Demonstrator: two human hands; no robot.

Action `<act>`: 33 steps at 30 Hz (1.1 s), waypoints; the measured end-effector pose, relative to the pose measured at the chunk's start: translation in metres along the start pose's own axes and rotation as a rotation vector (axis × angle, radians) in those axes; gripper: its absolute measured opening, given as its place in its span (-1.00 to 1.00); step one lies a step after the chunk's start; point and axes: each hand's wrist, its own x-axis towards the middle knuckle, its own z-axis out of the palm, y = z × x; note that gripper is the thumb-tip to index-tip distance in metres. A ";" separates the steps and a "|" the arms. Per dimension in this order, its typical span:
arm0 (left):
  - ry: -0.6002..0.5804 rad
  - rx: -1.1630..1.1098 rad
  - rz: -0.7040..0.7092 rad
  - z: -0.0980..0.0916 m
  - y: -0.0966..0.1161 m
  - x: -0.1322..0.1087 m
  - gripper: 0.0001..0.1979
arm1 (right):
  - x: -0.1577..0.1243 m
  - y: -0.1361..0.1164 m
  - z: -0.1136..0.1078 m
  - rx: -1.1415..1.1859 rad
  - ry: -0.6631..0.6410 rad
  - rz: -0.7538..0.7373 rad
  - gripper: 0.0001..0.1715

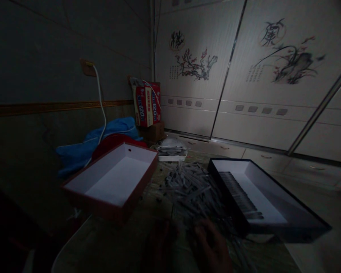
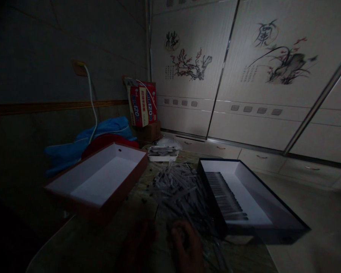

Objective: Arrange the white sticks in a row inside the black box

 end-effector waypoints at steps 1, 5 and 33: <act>0.005 0.001 0.012 0.004 0.001 -0.002 -0.67 | -0.003 0.002 -0.001 -0.011 0.029 0.001 -0.65; 0.002 0.151 0.000 0.022 0.014 -0.012 -0.74 | -0.006 0.007 -0.001 -0.012 0.012 0.005 -0.68; -0.104 0.267 0.057 0.026 0.009 -0.007 -0.80 | -0.009 0.009 0.008 0.185 0.043 0.075 -0.57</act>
